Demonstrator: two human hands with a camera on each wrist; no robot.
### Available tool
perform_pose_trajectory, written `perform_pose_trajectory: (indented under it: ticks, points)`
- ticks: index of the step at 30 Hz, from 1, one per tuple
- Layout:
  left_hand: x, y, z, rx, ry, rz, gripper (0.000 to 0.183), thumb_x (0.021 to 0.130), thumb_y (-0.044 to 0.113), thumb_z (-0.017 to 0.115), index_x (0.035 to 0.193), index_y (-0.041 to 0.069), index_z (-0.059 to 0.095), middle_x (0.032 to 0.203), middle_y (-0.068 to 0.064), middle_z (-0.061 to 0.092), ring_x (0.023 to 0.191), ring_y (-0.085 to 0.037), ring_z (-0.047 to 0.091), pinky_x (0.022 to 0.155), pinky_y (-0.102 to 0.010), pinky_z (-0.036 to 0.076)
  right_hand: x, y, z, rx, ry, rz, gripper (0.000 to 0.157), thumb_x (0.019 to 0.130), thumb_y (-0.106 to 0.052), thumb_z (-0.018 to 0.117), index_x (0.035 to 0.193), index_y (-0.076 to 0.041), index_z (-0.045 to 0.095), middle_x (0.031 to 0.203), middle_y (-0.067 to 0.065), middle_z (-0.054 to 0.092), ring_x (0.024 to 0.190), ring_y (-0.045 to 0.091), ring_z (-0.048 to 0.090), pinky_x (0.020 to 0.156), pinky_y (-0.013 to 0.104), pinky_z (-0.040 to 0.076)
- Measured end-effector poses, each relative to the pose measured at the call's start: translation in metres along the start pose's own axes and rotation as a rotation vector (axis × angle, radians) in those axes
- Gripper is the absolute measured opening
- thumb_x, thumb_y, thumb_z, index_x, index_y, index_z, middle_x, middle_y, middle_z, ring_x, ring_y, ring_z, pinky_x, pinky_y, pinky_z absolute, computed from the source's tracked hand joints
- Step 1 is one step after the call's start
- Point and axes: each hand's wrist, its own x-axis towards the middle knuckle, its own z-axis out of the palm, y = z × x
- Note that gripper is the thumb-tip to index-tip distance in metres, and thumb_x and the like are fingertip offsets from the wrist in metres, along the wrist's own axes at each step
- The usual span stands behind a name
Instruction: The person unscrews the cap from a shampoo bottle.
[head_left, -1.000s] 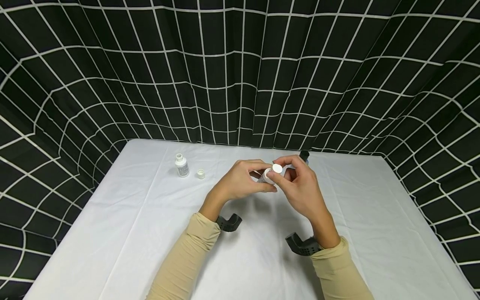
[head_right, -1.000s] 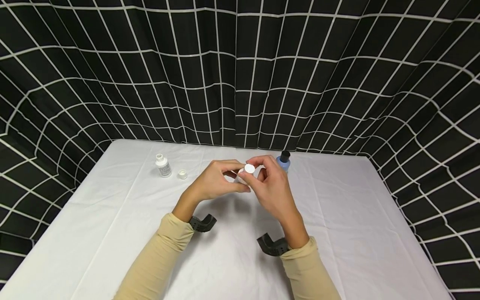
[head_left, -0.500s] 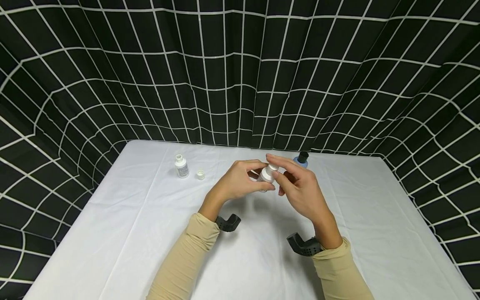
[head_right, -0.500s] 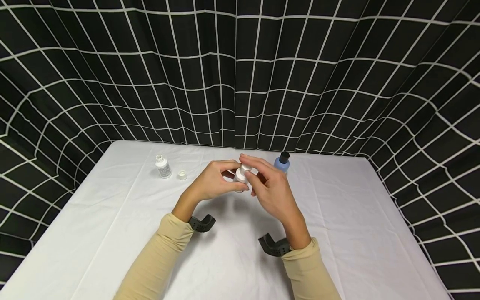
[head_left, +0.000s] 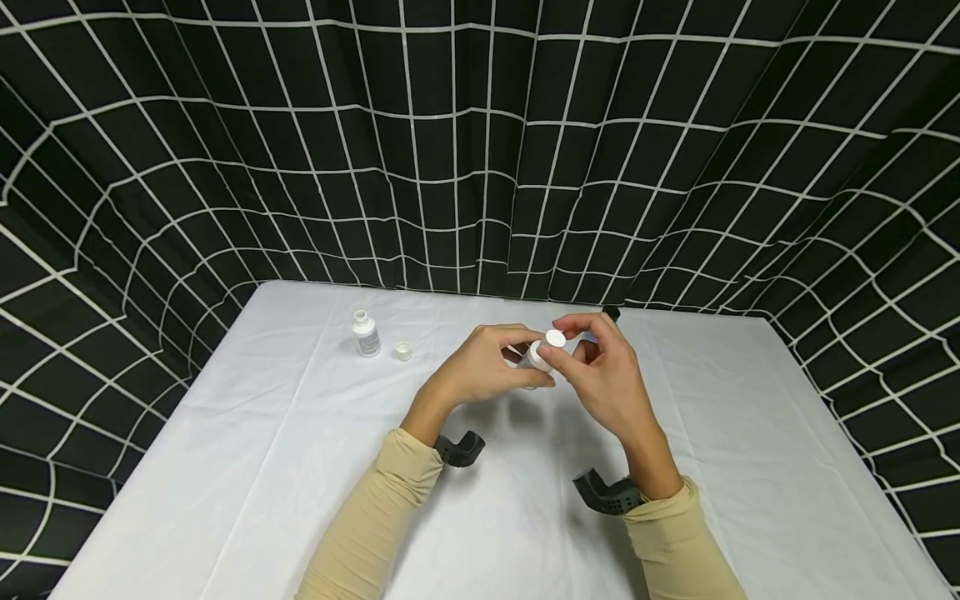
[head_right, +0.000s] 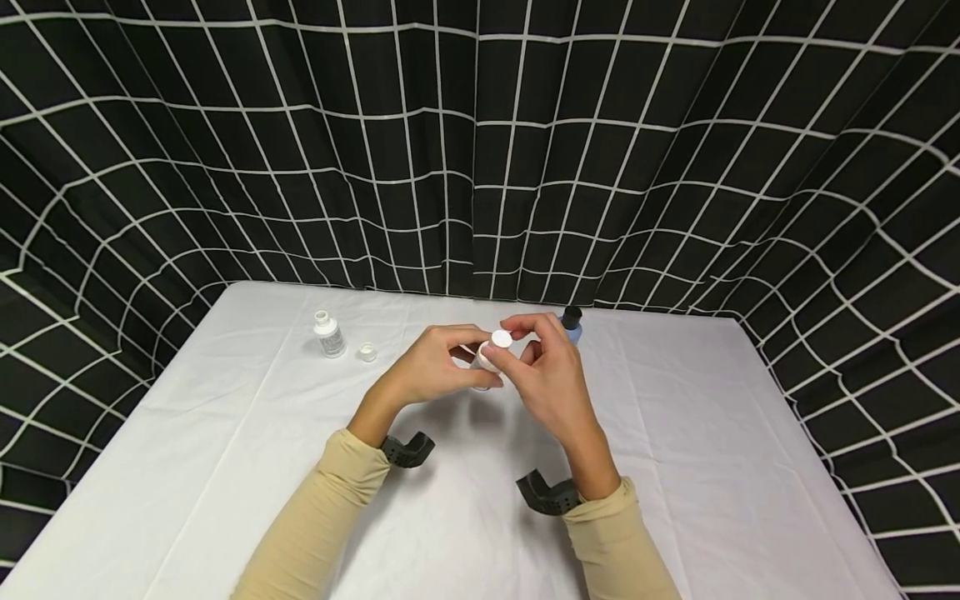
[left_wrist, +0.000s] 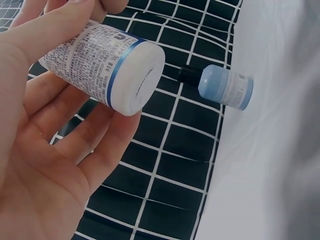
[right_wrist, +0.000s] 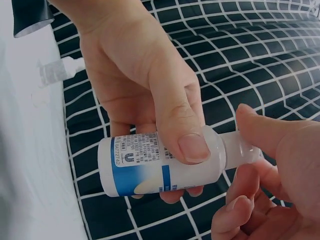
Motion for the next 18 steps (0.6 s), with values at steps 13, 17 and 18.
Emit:
perform_pose_trajectory:
  ticks: [13, 17, 18]
  points:
    - [-0.0012, -0.0004, -0.0035, 0.029, -0.014, -0.013, 0.027, 0.082, 0.037, 0.084, 0.106, 0.03, 0.074, 0.091, 0.014, 0.069, 0.09, -0.005, 0.064, 0.089, -0.025, 0.058, -0.0024, -0.0035, -0.0007, -0.007, -0.052, -0.021, 0.027, 0.095, -0.019, 0.073, 0.122, -0.015, 0.071, 0.112, 0.003, 0.061, 0.055, 0.01, 0.055, 0.053, 0.021, 0.048]
    - [-0.0023, -0.0016, -0.0057, 0.019, -0.014, -0.026, 0.03, 0.082, 0.036, 0.084, 0.109, 0.029, 0.074, 0.093, 0.013, 0.069, 0.091, -0.004, 0.064, 0.09, -0.029, 0.058, -0.0036, -0.0046, -0.0005, 0.012, -0.063, -0.028, 0.03, 0.096, -0.016, 0.072, 0.126, -0.016, 0.069, 0.116, 0.002, 0.062, 0.054, 0.011, 0.056, 0.053, 0.021, 0.049]
    - [-0.0026, -0.0019, -0.0061, 0.019, -0.014, -0.028, 0.031, 0.083, 0.036, 0.084, 0.111, 0.029, 0.074, 0.094, 0.013, 0.07, 0.091, -0.004, 0.064, 0.09, -0.029, 0.059, -0.0036, -0.0047, -0.0001, 0.014, -0.059, -0.029, 0.032, 0.095, -0.016, 0.073, 0.127, -0.016, 0.069, 0.117, 0.002, 0.061, 0.053, 0.011, 0.055, 0.053, 0.021, 0.049]
